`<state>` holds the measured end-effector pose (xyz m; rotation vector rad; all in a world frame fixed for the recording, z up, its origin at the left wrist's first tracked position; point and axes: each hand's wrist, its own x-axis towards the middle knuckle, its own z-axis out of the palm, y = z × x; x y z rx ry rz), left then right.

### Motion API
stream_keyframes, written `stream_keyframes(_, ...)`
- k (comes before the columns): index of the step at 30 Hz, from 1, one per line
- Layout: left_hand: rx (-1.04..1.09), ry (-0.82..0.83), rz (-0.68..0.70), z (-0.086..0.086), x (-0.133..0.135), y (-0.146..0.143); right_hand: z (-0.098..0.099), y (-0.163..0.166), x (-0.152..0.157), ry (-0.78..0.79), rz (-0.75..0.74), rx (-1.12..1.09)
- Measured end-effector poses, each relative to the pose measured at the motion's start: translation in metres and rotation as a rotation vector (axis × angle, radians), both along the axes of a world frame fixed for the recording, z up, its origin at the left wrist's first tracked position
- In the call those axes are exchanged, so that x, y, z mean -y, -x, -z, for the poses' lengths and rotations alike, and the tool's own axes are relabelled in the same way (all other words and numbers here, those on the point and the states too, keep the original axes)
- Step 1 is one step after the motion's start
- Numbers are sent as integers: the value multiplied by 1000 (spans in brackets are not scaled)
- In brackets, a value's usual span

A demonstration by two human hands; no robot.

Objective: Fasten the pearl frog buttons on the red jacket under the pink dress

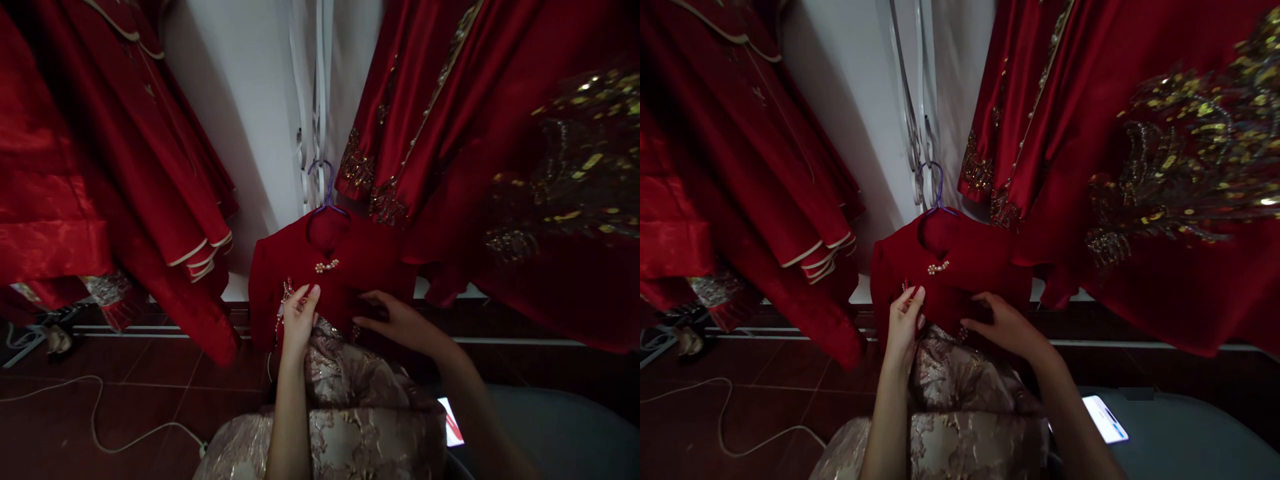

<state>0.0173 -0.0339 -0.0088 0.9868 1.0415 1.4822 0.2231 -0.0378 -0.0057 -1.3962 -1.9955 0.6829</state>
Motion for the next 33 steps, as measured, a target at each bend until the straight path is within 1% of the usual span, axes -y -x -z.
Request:
stream_keyframes(2,-43,4,-54,3,-3,1,6,0,-7,-64,57,-16)
stream_keyframes(4,-181,-51,-107,9,-8,4,7,1,-9,-105,92,-2)
stream_keyframes(7,-388,-119,-169,19,-13,11,0,10,-4,-127,126,-15)
stream_keyframes(9,-433,-102,-167,22,-13,15,-7,23,1,-83,103,-82)
stream_keyframes(11,-407,-69,-80,21,-10,18,-9,40,5,-18,27,-161)
stream_keyframes(13,-351,-50,74,16,-6,19,-7,56,8,-8,0,-215)
stream_keyframes(15,-312,-46,197,11,-3,20,-1,69,9,-51,57,-237)
stream_keyframes(16,-301,-43,217,9,-2,20,1,72,9,-68,92,-240)
stream_keyframes(18,-296,-26,191,7,-2,20,5,75,8,-68,116,-241)
stream_keyframes(21,-301,-22,154,10,-4,20,4,75,7,-34,88,-258)
stream_keyframes(24,-244,-5,165,13,-6,17,2,76,7,2,79,-322)
stream_keyframes(26,-198,16,138,14,-7,15,3,78,8,19,76,-362)
stream_keyframes(28,-189,1,102,14,-7,13,5,81,8,23,76,-369)
stream_keyframes(32,-221,-74,108,15,-9,13,6,83,8,-8,106,-344)
stream_keyframes(33,-233,-97,91,17,-11,14,6,82,7,-14,102,-341)
